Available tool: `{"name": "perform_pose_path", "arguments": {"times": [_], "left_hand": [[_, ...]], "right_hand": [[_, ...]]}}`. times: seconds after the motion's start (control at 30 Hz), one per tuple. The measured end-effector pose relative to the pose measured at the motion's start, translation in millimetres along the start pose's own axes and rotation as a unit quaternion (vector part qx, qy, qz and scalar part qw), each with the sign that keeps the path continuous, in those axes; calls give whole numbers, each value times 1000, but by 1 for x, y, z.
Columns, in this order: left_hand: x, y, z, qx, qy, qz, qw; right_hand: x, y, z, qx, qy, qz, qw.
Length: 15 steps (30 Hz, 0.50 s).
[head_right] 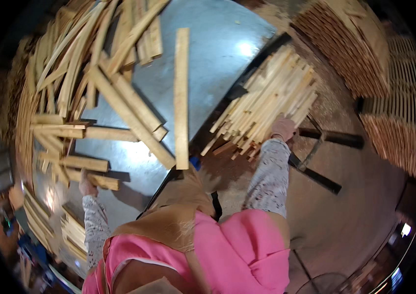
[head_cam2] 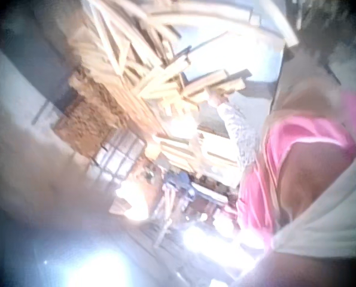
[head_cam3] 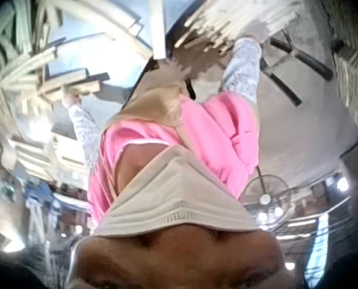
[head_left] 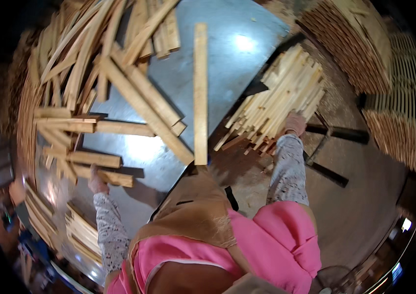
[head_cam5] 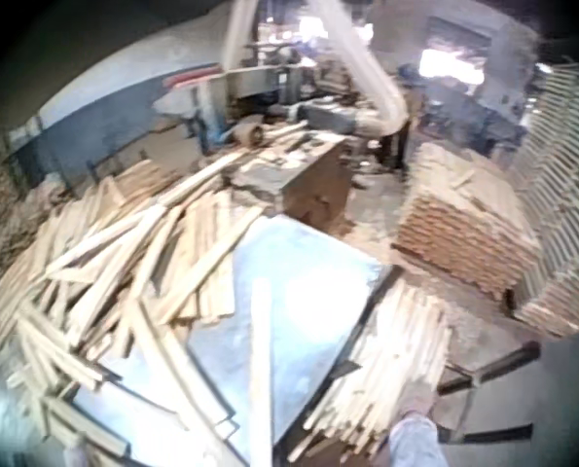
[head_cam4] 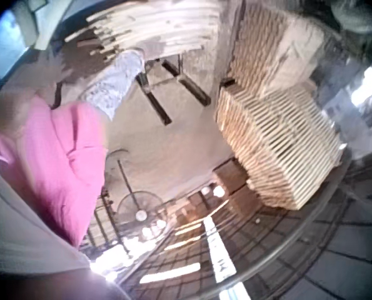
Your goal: The person sorts thin wooden strips on a large metal table, picking them up from a scattered pile and arranging them into neat stacks. The person repeatedly gathers the strips by hand and aligns them into organized bundles.
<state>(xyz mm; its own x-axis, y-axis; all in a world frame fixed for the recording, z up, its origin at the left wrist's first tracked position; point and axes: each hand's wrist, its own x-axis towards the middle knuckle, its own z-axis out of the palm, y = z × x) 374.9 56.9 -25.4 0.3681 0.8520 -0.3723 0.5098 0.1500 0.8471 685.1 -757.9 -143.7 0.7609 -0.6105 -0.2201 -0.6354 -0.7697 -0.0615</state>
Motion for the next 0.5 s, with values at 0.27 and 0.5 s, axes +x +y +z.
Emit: {"name": "perform_pose_path", "arguments": {"times": [0.27,0.5], "left_hand": [[-157,10,4,195,90,33,976],[-261,-68,-152,393,-7,-37,919]], "right_hand": [[-212,-224,-113,261,45,-382,885],[-282,-297,-113,160,-64,-267,948]]}}
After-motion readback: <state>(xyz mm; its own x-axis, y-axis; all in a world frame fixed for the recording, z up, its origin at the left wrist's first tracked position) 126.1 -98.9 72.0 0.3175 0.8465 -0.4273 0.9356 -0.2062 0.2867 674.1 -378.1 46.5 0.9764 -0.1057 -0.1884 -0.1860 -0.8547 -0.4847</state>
